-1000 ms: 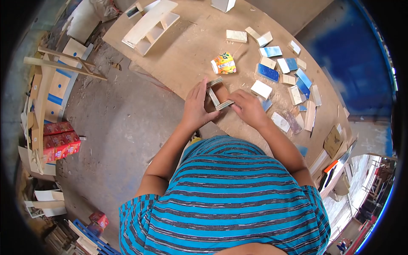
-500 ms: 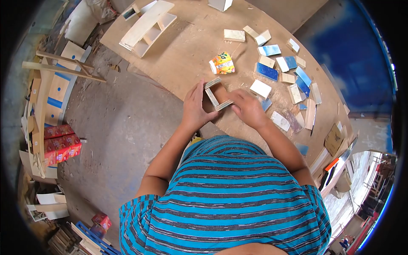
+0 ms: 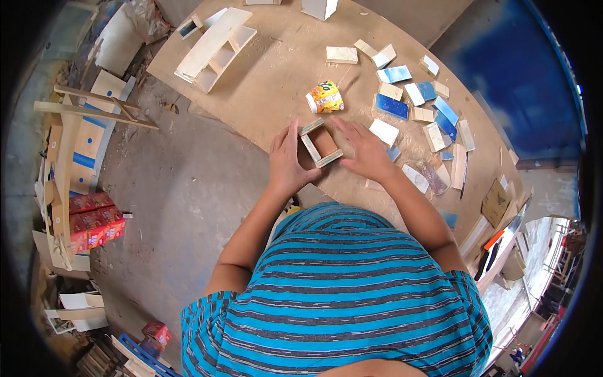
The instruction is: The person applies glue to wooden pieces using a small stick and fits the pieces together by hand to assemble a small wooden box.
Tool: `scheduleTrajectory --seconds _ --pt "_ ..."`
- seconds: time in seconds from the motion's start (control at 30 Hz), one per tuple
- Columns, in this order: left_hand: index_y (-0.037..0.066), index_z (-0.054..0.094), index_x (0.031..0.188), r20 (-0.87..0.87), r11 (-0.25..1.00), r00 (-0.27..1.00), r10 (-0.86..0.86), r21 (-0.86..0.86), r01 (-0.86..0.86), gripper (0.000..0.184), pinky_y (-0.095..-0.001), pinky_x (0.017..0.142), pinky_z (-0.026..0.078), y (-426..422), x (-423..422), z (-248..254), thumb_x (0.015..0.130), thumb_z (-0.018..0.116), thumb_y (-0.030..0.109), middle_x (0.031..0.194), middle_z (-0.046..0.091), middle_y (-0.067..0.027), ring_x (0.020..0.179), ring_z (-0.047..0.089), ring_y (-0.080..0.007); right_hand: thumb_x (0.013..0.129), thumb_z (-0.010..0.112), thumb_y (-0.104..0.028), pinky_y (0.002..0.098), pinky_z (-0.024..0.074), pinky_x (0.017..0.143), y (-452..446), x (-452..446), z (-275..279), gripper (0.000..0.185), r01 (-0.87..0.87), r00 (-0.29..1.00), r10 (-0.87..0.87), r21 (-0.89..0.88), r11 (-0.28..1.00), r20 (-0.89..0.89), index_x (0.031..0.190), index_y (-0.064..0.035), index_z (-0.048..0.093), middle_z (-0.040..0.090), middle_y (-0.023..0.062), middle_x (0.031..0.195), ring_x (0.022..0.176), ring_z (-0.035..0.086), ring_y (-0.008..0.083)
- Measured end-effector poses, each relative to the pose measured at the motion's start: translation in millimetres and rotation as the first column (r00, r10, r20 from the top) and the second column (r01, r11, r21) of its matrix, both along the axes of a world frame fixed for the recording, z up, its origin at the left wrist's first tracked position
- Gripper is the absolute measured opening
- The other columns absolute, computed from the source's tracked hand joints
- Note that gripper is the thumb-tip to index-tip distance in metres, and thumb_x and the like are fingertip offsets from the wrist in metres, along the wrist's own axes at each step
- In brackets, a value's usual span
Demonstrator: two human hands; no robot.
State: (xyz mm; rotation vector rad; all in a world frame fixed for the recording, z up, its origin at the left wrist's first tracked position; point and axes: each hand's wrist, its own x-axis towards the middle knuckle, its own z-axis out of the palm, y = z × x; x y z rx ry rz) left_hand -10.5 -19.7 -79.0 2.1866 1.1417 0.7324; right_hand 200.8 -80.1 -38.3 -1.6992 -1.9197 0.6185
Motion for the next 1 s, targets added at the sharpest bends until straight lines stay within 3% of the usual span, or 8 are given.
scheduleTrajectory --seconds 0.13,0.33,0.53,0.73,0.83,0.93,1.0 --pt "0.002 0.029 0.148 -0.006 1.000 1.000 -0.003 -0.003 0.003 0.116 -0.0460 0.108 0.034 1.3 0.0 -1.2 0.049 0.084 0.025 0.129 0.055 -0.0197 0.124 0.048 -0.0382 0.059 0.082 -0.009 0.0423 0.0394 0.109 4.8 -0.7 6.8 0.104 -0.062 0.998 0.063 -0.040 0.997 0.003 0.150 -0.0168 0.032 0.046 0.0135 0.144 0.129 0.046 0.0353" --pt "0.001 0.030 0.148 -0.019 0.998 0.998 -0.058 -0.015 0.057 0.117 -0.0462 0.109 0.034 7.0 -3.2 2.6 0.049 0.085 0.027 0.130 0.056 -0.0182 0.125 0.047 -0.0371 0.055 0.087 -0.015 0.0447 0.0348 0.112 24.8 -0.1 14.2 0.110 -0.279 0.960 0.277 0.066 0.958 0.038 0.150 -0.0160 0.031 0.039 0.0133 0.149 0.134 0.040 0.0358" --pt "0.002 0.026 0.150 -0.013 0.991 0.995 -0.096 0.094 0.097 0.122 -0.0463 0.110 0.034 6.7 -6.2 4.7 0.049 0.089 0.031 0.137 0.052 -0.0177 0.129 0.045 -0.0387 0.053 0.087 -0.015 0.0449 0.0320 0.114 39.1 0.4 15.2 0.113 -0.328 0.945 0.327 -0.043 0.944 -0.027 0.150 -0.0162 0.031 0.041 0.0159 0.145 0.134 0.040 0.0360" --pt "0.002 0.028 0.150 -0.042 0.993 0.993 -0.108 0.036 0.109 0.119 -0.0452 0.110 0.035 6.6 -8.4 2.0 0.051 0.089 0.028 0.140 0.049 -0.0181 0.133 0.042 -0.0355 0.053 0.087 -0.017 0.0466 0.0321 0.113 40.5 0.6 12.1 0.118 -0.333 0.942 0.332 -0.012 0.943 -0.050 0.153 -0.0195 0.024 0.041 0.0182 0.144 0.134 0.039 0.0372" --pt "0.003 0.027 0.150 0.295 0.953 0.950 -0.104 -0.242 0.180 0.117 -0.0458 0.111 0.034 3.5 -11.5 9.9 0.053 0.088 0.027 0.138 0.050 -0.0207 0.130 0.046 -0.0347 0.054 0.089 -0.025 0.0449 0.0323 0.112 30.6 6.5 18.6 0.126 -0.314 0.915 0.308 0.020 0.949 -0.262 0.156 -0.0196 0.015 0.037 0.0168 0.150 0.138 0.037 0.0330" --pt "0.004 0.018 0.153 0.715 0.655 0.688 0.126 -0.581 0.483 0.124 -0.0439 0.110 0.037 -4.1 -11.7 32.8 0.053 0.089 0.026 0.141 0.047 -0.0207 0.129 0.048 -0.0337 0.057 0.089 -0.038 0.0432 0.0335 0.110 18.2 17.1 36.1 0.131 -0.384 0.672 0.148 -0.171 0.907 -0.725 0.157 -0.0178 0.008 0.033 0.0153 0.153 0.139 0.036 0.0311" --pt "0.005 0.012 0.155 0.773 0.479 0.587 0.238 -0.620 0.622 0.132 -0.0427 0.111 0.039 -2.4 -13.0 48.5 0.052 0.091 0.032 0.146 0.042 -0.0208 0.130 0.049 -0.0325 0.063 0.085 -0.045 0.0411 0.0376 0.104 12.7 16.1 39.3 0.125 -0.356 0.468 0.032 -0.155 0.922 -0.883 0.157 -0.0143 0.008 0.042 0.0154 0.145 0.129 0.046 0.0289"
